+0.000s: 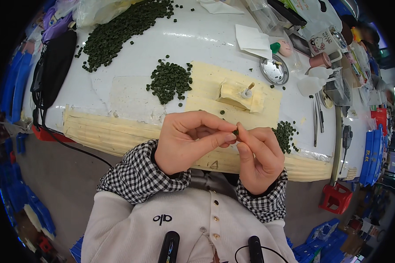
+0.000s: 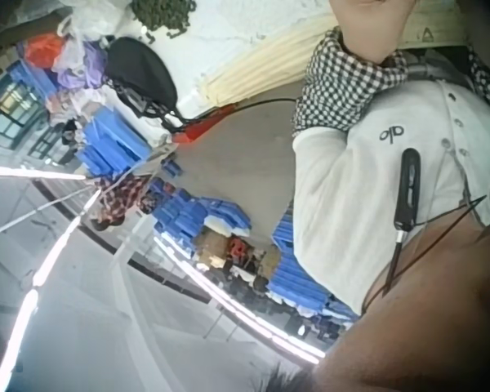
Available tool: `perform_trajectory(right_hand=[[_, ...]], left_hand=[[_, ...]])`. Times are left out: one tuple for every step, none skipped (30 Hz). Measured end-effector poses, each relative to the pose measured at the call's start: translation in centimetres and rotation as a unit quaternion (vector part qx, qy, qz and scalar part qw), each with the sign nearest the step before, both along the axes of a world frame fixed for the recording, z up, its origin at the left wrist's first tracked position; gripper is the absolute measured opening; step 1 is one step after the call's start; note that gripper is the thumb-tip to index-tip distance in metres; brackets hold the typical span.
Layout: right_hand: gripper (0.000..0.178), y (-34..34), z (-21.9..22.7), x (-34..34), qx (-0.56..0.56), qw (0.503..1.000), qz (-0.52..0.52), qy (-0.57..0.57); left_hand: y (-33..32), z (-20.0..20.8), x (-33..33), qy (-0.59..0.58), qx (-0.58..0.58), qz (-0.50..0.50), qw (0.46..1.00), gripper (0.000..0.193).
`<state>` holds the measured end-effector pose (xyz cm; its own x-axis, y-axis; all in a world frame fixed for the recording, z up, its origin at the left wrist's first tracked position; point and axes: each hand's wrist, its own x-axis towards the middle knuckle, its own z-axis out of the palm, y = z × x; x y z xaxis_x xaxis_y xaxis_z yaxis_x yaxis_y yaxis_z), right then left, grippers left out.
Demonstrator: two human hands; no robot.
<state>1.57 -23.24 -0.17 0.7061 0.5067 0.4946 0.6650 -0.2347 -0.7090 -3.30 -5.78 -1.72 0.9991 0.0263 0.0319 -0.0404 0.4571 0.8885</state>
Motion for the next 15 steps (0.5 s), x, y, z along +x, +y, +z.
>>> perform_trajectory(right_hand=[[0.032,-0.02,-0.07,0.02,-0.006,1.0,0.002,-0.012],[0.034,-0.08,-0.15,0.07,-0.012,1.0,0.002,-0.025],[0.036,-0.09,-0.18,0.11,-0.017,0.999,0.003,-0.038],[0.036,-0.03,-0.11,0.18,-0.018,0.999,0.004,-0.042],[0.036,-0.01,-0.06,0.18,-0.019,0.999,0.005,-0.046],[0.037,0.0,-0.04,0.17,-0.02,0.999,0.006,-0.05],[0.037,0.01,-0.11,0.1,-0.015,0.999,0.0,-0.044],[0.037,0.05,-0.22,0.03,-0.011,0.999,-0.007,-0.038],[0.037,0.06,-0.29,0.0,-0.006,0.999,-0.013,-0.033],[0.037,-0.03,-0.31,0.06,-0.003,0.999,-0.006,-0.032],[0.037,-0.15,-0.34,0.13,0.0,1.0,0.001,-0.031],[0.037,-0.22,-0.38,0.18,0.003,0.999,0.009,-0.031],[0.036,-0.21,-0.45,0.21,0.009,0.999,0.014,-0.029],[0.036,-0.16,-0.53,0.26,0.015,0.999,0.019,-0.027],[0.036,-0.13,-0.59,0.28,0.021,0.999,0.023,-0.025]], left_hand=[[-0.09,0.32,0.11,0.011,-0.014,0.009,1.0,0.017],[-0.08,0.53,0.22,0.021,-0.028,0.016,0.999,0.017],[-0.01,0.49,0.21,0.016,-0.018,0.013,1.0,0.017],[0.07,0.35,0.16,0.012,-0.008,0.011,1.0,0.017],[0.09,0.23,0.08,0.008,0.002,0.008,1.0,0.017],[0.03,0.24,0.06,-0.003,0.022,0.022,1.0,0.016],[-0.06,0.27,0.06,-0.014,0.041,0.036,0.998,0.016],[-0.1,0.31,0.11,-0.026,0.061,0.049,0.997,0.016],[-0.04,0.35,0.15,-0.035,0.075,0.052,0.995,0.016],[0.07,0.38,0.19,-0.045,0.089,0.054,0.993,0.017],[0.13,0.4,0.19,-0.054,0.104,0.058,0.991,0.018],[0.12,0.34,0.23,-0.06,0.105,0.06,0.991,0.019],[0.08,0.22,0.27,-0.065,0.106,0.063,0.99,0.019],[0.09,0.17,0.31,-0.07,0.108,0.065,0.99,0.02],[0.11,0.19,0.34,-0.071,0.113,0.063,0.989,0.02]])
